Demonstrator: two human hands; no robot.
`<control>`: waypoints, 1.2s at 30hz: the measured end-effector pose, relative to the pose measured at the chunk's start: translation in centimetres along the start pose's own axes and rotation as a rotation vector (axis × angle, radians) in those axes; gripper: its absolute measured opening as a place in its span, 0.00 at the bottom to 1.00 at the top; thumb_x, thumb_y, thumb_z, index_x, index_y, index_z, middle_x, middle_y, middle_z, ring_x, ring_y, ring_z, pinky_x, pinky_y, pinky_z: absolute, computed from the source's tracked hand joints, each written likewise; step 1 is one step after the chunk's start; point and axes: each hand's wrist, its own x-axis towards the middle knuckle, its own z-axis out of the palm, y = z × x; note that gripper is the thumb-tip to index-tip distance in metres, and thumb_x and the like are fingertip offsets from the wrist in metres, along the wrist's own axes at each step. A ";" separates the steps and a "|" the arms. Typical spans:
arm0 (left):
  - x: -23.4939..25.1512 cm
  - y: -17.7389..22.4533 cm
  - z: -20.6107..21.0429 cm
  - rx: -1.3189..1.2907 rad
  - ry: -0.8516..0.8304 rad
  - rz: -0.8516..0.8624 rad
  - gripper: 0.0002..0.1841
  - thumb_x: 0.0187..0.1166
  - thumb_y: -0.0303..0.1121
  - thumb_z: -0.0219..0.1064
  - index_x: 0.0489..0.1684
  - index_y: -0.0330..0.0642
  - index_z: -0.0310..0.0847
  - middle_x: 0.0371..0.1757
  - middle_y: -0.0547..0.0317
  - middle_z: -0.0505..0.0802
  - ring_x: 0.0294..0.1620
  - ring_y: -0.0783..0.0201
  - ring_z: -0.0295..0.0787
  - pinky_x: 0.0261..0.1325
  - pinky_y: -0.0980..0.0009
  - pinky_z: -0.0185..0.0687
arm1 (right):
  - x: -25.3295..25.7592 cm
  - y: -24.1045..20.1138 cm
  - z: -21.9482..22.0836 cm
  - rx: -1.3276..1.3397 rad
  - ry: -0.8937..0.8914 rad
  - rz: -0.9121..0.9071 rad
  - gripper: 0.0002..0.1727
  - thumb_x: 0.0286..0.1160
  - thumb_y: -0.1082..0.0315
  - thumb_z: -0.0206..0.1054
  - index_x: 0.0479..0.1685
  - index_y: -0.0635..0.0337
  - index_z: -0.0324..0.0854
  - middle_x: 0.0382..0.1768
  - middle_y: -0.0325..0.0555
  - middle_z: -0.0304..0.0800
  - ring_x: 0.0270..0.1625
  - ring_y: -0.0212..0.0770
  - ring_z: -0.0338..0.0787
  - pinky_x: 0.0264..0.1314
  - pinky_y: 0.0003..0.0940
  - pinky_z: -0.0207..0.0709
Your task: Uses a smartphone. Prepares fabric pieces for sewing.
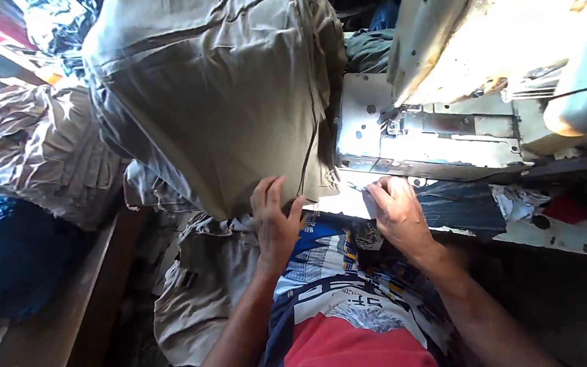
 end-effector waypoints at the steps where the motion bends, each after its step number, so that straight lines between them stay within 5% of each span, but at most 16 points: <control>1: 0.9 0.3 0.5 0.045 -0.020 0.008 0.27 0.81 0.52 0.68 0.74 0.47 0.81 0.79 0.50 0.80 0.79 0.47 0.75 0.74 0.47 0.77 | 0.1 0.1 -0.1 0.002 -0.013 -0.007 0.14 0.84 0.67 0.59 0.56 0.57 0.89 0.53 0.55 0.86 0.57 0.55 0.86 0.61 0.53 0.80; 5: -0.6 2.7 3.0 -0.209 -0.219 0.248 0.14 0.85 0.41 0.65 0.61 0.52 0.90 0.73 0.67 0.87 0.75 0.63 0.80 0.75 0.55 0.76 | -0.3 0.7 -0.6 0.045 -0.028 0.055 0.15 0.86 0.64 0.57 0.53 0.59 0.89 0.57 0.53 0.88 0.62 0.50 0.88 0.65 0.46 0.83; 9: -4.4 3.4 1.7 -0.659 -0.555 0.531 0.11 0.87 0.38 0.65 0.52 0.48 0.94 0.56 0.66 0.97 0.59 0.69 0.92 0.67 0.63 0.85 | -1.2 0.5 -2.9 0.183 0.097 0.125 0.14 0.86 0.68 0.57 0.49 0.65 0.88 0.56 0.54 0.90 0.63 0.46 0.88 0.68 0.39 0.82; 11: -5.5 1.3 1.1 -0.641 -0.499 0.353 0.11 0.87 0.38 0.65 0.47 0.47 0.94 0.46 0.67 0.97 0.49 0.72 0.94 0.59 0.66 0.90 | -1.5 0.2 -3.7 0.263 0.089 0.130 0.13 0.85 0.70 0.58 0.50 0.66 0.88 0.56 0.53 0.91 0.64 0.42 0.89 0.68 0.35 0.84; 13: -6.0 -1.3 1.2 -0.621 -0.426 -0.026 0.14 0.89 0.40 0.62 0.45 0.42 0.91 0.39 0.63 0.95 0.39 0.70 0.93 0.46 0.66 0.93 | -1.4 -0.3 -4.0 0.367 0.013 0.117 0.13 0.86 0.72 0.56 0.55 0.67 0.86 0.55 0.49 0.92 0.59 0.37 0.91 0.63 0.32 0.87; 16: -5.4 -6.0 1.4 -0.785 -0.290 -0.611 0.25 0.89 0.48 0.56 0.68 0.33 0.75 0.52 0.50 0.92 0.42 0.61 0.91 0.44 0.62 0.89 | -0.2 -1.2 -3.3 0.478 -0.115 0.130 0.19 0.87 0.69 0.50 0.65 0.64 0.82 0.49 0.44 0.90 0.44 0.33 0.89 0.49 0.31 0.87; 18: -4.5 -8.3 1.0 -0.947 -0.040 -0.806 0.29 0.90 0.53 0.54 0.78 0.38 0.65 0.54 0.52 0.90 0.43 0.61 0.90 0.44 0.64 0.89 | 1.1 -2.1 -2.4 0.484 -0.184 0.147 0.23 0.90 0.60 0.48 0.72 0.59 0.80 0.53 0.45 0.89 0.49 0.35 0.88 0.54 0.36 0.85; 21: -2.3 -9.3 -0.5 -0.932 0.342 -0.772 0.29 0.84 0.51 0.66 0.75 0.40 0.69 0.51 0.55 0.91 0.44 0.63 0.90 0.48 0.63 0.90 | 3.2 -3.9 -0.5 0.443 -0.233 0.217 0.30 0.85 0.43 0.61 0.80 0.49 0.77 0.53 0.42 0.89 0.48 0.34 0.88 0.53 0.37 0.85; 24: -1.0 -9.1 -2.2 -0.831 0.458 -0.580 0.32 0.82 0.44 0.71 0.82 0.42 0.64 0.66 0.52 0.88 0.61 0.59 0.90 0.62 0.57 0.90 | 4.7 -4.7 1.4 0.245 -0.238 0.216 0.32 0.81 0.44 0.67 0.77 0.54 0.77 0.53 0.49 0.86 0.49 0.44 0.89 0.52 0.49 0.86; 28: 0.1 -7.6 -4.1 -0.854 0.340 -0.502 0.37 0.80 0.42 0.74 0.86 0.43 0.60 0.70 0.54 0.86 0.67 0.60 0.88 0.70 0.58 0.87 | 5.6 -5.3 2.3 0.106 -0.249 0.223 0.30 0.78 0.44 0.70 0.70 0.55 0.82 0.56 0.50 0.89 0.51 0.50 0.92 0.50 0.57 0.85; 31: 0.8 -5.5 -3.4 -1.220 0.348 -0.595 0.25 0.81 0.35 0.72 0.73 0.38 0.69 0.61 0.48 0.91 0.61 0.52 0.91 0.65 0.49 0.89 | 6.2 -5.7 2.7 0.116 -0.209 0.271 0.24 0.76 0.50 0.74 0.64 0.54 0.86 0.53 0.48 0.93 0.50 0.51 0.94 0.51 0.60 0.85; 36: 1.7 -0.7 -1.4 -1.421 -0.007 -0.644 0.22 0.84 0.37 0.69 0.73 0.40 0.74 0.62 0.48 0.91 0.61 0.51 0.91 0.66 0.47 0.88 | 7.3 -6.6 2.6 0.183 -0.280 0.364 0.06 0.70 0.62 0.73 0.41 0.51 0.88 0.30 0.43 0.90 0.33 0.47 0.90 0.35 0.59 0.80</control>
